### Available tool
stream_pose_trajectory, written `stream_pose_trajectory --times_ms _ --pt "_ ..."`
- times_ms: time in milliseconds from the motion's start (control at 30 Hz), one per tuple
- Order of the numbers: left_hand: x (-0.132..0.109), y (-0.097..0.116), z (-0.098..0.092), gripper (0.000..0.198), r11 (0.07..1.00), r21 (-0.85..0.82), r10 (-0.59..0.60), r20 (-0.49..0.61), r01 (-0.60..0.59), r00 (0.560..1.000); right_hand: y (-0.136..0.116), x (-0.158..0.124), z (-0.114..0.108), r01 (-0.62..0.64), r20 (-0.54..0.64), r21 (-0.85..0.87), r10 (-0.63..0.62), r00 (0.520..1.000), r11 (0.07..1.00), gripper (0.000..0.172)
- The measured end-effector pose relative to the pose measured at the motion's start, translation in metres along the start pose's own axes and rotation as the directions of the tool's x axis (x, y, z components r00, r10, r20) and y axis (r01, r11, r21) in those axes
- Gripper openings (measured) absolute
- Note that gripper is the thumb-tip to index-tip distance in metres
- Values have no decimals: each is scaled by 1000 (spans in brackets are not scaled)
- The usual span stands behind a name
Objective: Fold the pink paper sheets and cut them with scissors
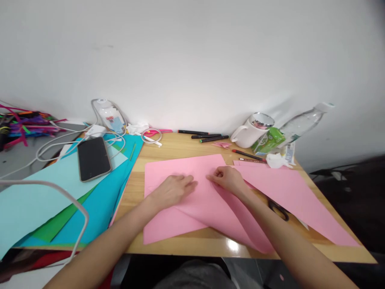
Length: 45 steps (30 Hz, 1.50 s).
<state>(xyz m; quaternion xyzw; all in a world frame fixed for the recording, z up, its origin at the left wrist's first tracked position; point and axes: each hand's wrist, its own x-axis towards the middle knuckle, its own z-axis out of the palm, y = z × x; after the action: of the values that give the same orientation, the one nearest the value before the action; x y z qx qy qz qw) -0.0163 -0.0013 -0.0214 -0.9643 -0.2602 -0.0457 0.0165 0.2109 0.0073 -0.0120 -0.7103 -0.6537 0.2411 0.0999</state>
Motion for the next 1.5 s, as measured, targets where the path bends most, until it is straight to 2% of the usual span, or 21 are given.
stream_pose_trajectory --times_ms 200,333,500,733,967,1100,1133,1233,1267,1333,1400,1500 --pt "-1 8 1 37 997 9 71 -42 -70 997 0 0 0 -4 -3 -24 4 1000 1000 28" --pt "-3 18 1 33 991 -9 132 -40 -132 990 1 0 0 -13 5 -20 13 1000 1000 28" --pt "-8 30 -4 37 992 3 126 -13 -126 992 0 -1 -1 -2 13 -3 2 1000 1000 28" --pt "-14 50 -14 48 999 -7 -49 96 50 994 -2 -2 -2 11 2 -8 -11 1000 1000 30" --pt "-21 62 -17 50 996 -11 -92 91 93 992 -2 -3 -2 11 -2 -8 -11 1000 1000 29" --pt "-28 81 -9 49 986 57 -159 57 156 986 -1 -3 -1 6 -17 3 -6 1000 1000 28" --pt "-30 87 -7 51 980 75 -190 58 185 980 -1 -4 0 5 -20 4 -5 1000 1000 28" --pt "-37 101 0 81 965 55 -258 67 255 964 -1 -4 0 1 -26 9 -1 1000 1000 27" --pt "-40 102 1 80 965 44 -262 65 259 963 0 -4 1 -2 -27 9 2 1000 1000 27" --pt "-45 97 2 67 967 29 -255 46 253 966 -1 -4 1 -12 -33 7 12 999 1000 28" --pt "-51 85 2 53 970 15 -243 25 242 970 -2 -4 3 -27 -48 3 28 998 1000 29" --pt "-57 63 0 46 977 -18 -211 3 211 977 -5 -2 5 -53 -77 5 53 996 999 32"
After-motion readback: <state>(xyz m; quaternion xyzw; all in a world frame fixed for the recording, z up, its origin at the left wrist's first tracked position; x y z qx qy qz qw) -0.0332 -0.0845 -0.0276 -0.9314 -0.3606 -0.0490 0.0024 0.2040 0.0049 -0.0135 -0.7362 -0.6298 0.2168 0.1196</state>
